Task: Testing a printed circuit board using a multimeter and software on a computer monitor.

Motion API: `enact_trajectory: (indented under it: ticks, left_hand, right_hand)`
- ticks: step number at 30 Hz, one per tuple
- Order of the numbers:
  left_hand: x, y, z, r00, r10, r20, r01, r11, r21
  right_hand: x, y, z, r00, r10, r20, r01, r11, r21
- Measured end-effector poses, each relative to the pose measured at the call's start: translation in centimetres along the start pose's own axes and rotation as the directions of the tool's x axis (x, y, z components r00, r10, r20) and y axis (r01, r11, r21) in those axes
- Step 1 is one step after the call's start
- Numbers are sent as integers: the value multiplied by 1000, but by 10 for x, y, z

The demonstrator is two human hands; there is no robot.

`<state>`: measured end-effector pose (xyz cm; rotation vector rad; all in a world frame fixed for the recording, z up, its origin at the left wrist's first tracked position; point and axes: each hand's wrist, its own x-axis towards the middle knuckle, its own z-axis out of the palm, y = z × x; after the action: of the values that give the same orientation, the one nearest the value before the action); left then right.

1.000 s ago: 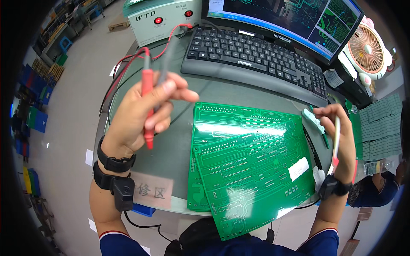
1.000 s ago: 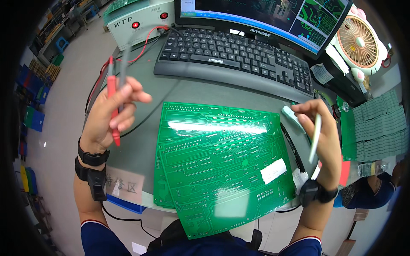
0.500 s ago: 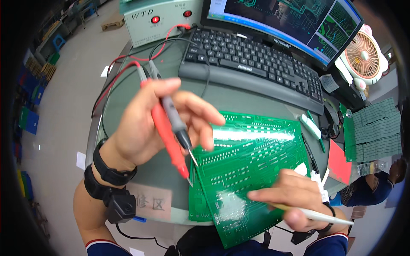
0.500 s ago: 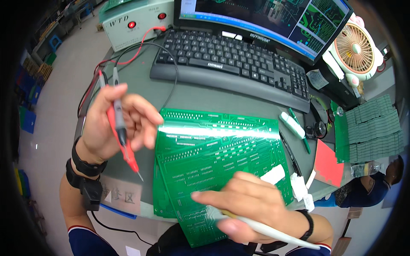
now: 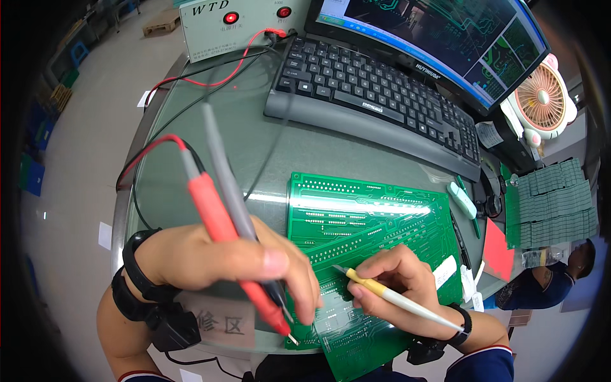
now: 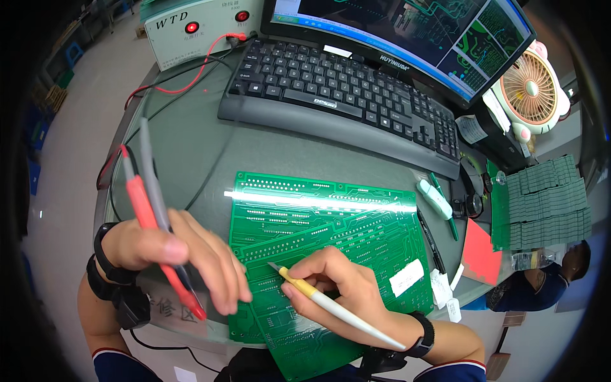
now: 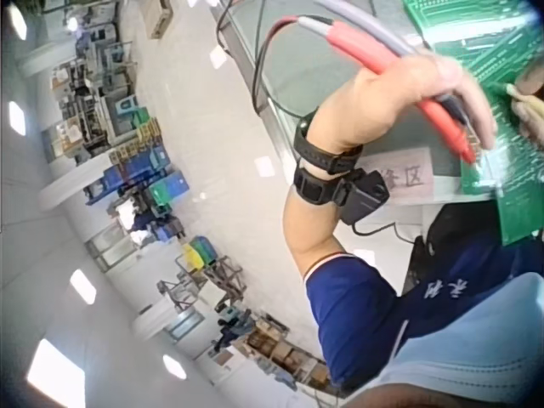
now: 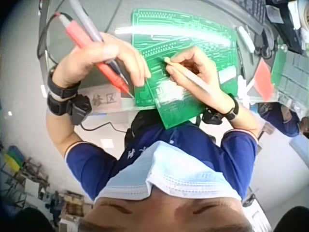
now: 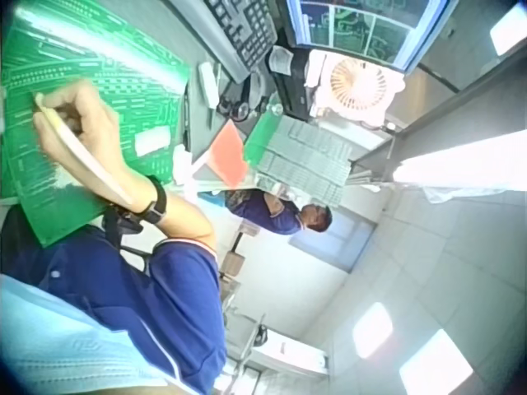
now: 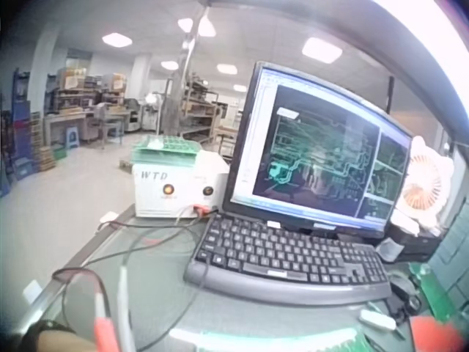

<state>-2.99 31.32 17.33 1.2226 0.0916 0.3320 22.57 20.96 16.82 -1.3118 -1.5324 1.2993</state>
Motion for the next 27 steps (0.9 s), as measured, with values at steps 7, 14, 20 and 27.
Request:
enact_trajectory:
  ticks: [7, 14, 20, 27]
  left_hand:
    - [1, 1, 2, 953, -275, 125, 218, 912, 348]
    - [3, -3, 3, 964, -235, 120, 177, 914, 365]
    - [4, 2, 5, 963, -244, 111, 187, 907, 377]
    - [4, -1, 3, 971, -208, 117, 146, 908, 393]
  right_hand:
    - [12, -5, 0, 934, -337, 117, 357, 873, -334]
    - [5, 0, 2, 940, -324, 106, 341, 893, -296]
    - [8, -2, 3, 915, -375, 148, 403, 843, -357]
    - [9, -2, 4, 913, -381, 143, 407, 840, -359]
